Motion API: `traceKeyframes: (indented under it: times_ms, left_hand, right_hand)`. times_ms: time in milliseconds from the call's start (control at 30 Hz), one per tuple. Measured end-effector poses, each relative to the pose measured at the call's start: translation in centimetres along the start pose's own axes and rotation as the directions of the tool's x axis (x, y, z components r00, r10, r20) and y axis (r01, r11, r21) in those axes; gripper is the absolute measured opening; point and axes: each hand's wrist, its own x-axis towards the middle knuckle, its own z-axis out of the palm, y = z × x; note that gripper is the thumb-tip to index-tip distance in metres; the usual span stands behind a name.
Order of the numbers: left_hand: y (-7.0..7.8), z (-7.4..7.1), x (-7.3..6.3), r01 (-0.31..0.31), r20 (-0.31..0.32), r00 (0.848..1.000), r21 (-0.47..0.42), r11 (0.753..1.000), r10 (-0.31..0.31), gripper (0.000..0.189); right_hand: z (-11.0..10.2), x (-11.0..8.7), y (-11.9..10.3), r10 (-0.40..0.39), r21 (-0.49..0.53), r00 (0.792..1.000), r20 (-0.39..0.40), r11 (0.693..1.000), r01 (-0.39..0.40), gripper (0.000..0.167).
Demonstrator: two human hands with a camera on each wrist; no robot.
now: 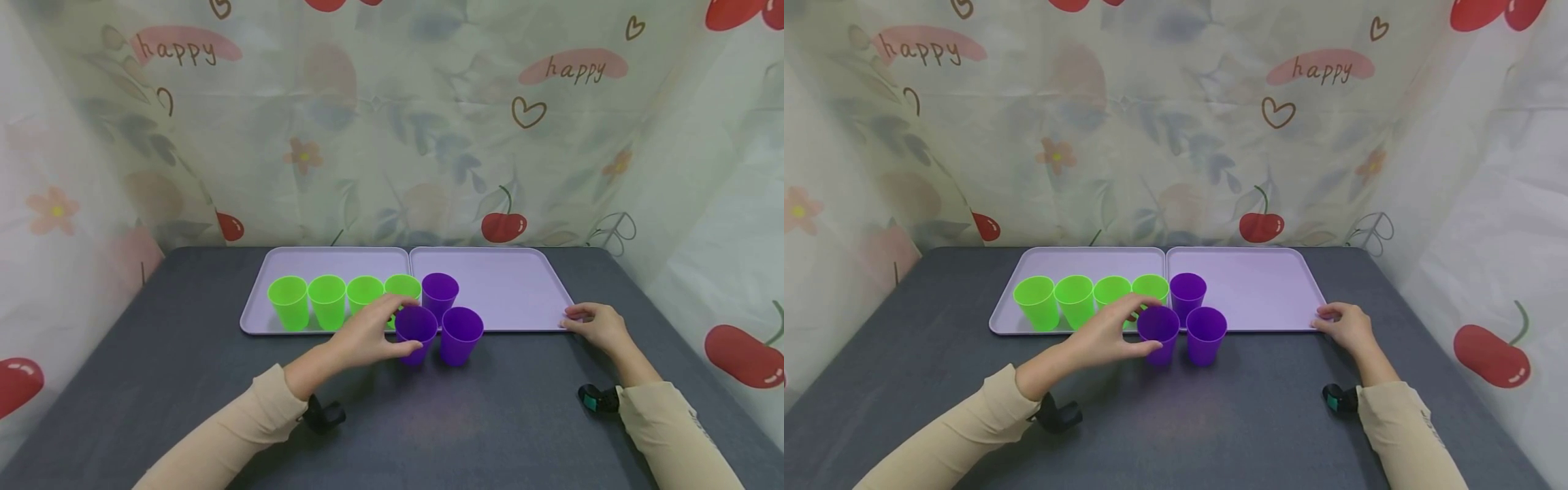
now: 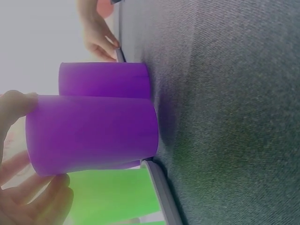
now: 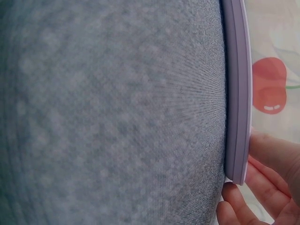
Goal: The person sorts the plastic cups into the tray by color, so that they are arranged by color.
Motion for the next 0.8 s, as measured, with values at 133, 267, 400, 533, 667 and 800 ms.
traceKeyframes:
  times_ms: [133, 267, 400, 533, 667, 800]
  left_hand:
    - [0.12, -0.16, 0.09, 0.006, -0.005, 1.000, -0.008, 1.000, -0.006, 0.057]
    - [0.26, -0.36, 0.11, 0.003, -0.016, 1.000, 0.002, 1.000, -0.003, 0.057]
    - [0.45, -0.57, 0.15, 0.000, -0.024, 1.000, 0.004, 1.000, 0.000, 0.057]
    - [0.56, -0.70, 0.27, -0.002, -0.024, 1.000, -0.008, 1.000, 0.001, 0.058]
    - [0.65, -0.81, 0.36, -0.016, -0.031, 0.999, -0.007, 1.000, 0.016, 0.057]
    - [0.82, -1.04, 0.43, -0.036, -0.046, 0.998, -0.011, 0.999, 0.035, 0.056]
  right_hand:
    - [0.00, 0.06, 0.05, -0.002, -0.004, 1.000, 0.000, 1.000, 0.002, 0.042]
    - [-0.01, 0.13, 0.12, -0.003, -0.007, 1.000, 0.000, 1.000, 0.003, 0.042]
    - [-0.09, 0.14, 0.18, -0.006, -0.011, 1.000, 0.000, 1.000, 0.006, 0.043]
    - [-0.13, 0.14, 0.23, -0.006, -0.013, 1.000, 0.002, 1.000, 0.006, 0.044]
    - [-0.11, 0.12, 0.23, -0.003, -0.014, 1.000, 0.005, 1.000, 0.003, 0.044]
    - [-0.12, 0.09, 0.12, 0.002, -0.008, 1.000, 0.009, 1.000, -0.002, 0.043]
